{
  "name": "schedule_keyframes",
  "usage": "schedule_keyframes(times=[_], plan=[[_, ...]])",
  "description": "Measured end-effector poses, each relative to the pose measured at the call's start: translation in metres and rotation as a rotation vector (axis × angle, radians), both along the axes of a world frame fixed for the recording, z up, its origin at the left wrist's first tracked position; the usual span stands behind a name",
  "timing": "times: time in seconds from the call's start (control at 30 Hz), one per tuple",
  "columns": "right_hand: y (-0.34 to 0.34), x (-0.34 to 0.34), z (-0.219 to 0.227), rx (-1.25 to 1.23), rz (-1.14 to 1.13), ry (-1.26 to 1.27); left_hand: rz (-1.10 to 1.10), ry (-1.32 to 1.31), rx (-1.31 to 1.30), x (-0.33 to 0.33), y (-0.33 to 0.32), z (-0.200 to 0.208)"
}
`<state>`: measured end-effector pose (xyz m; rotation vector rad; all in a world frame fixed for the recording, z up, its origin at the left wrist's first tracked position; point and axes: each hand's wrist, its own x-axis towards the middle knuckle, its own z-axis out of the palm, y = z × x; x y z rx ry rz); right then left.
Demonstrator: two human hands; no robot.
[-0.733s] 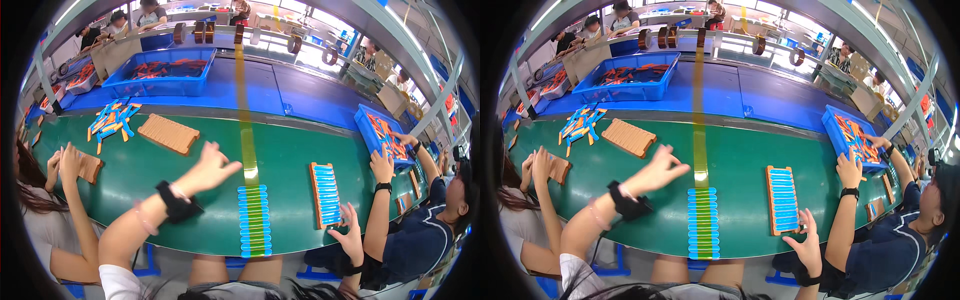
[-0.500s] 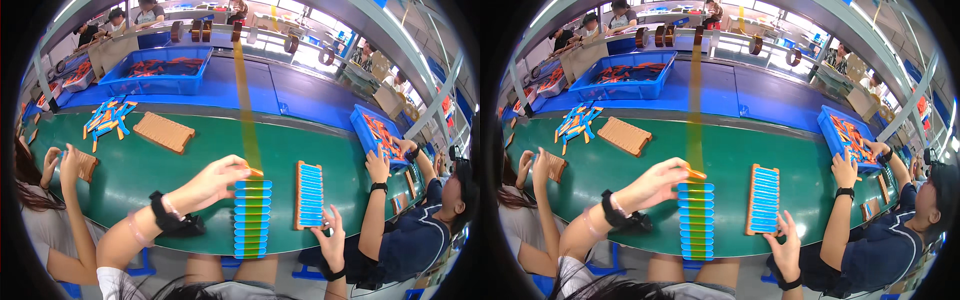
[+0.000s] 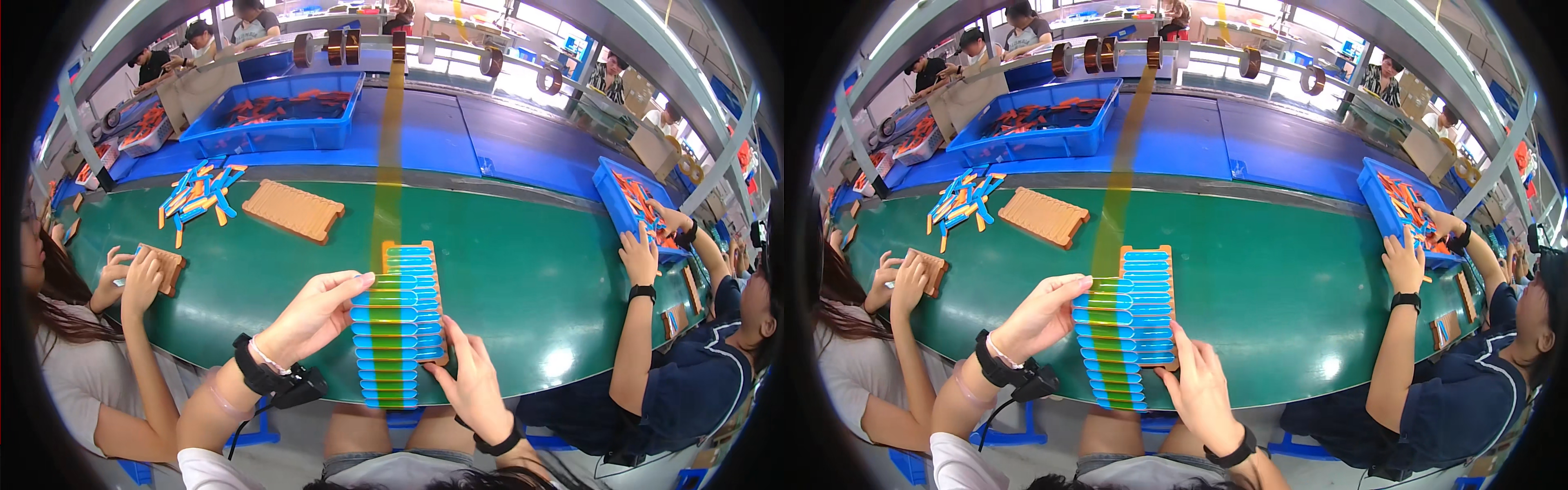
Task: Assembling small blue and green plastic pieces onto a brown plastic base at a factory assembly line.
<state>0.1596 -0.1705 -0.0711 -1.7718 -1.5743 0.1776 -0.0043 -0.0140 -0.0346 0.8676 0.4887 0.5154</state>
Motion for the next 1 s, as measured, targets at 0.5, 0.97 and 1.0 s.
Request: schedule_keyframes(times=[0.5,0.97,1.0], plan=[[0.06,0.007,0.073,-0.189,0.34,1.135,0.171,0.035,0.444,0.024,-0.036,0.03],[-0.075,-0.008,-0.008,-0.458,0.195,1.065,-0.212,0.268,0.729,-0.019,-0.13,-0.044],[-0.072,-0.01,-0.004,-0.373,0.216,1.055,-0.062,0.31,0.84,-0.02,-0.122,-0.04]])
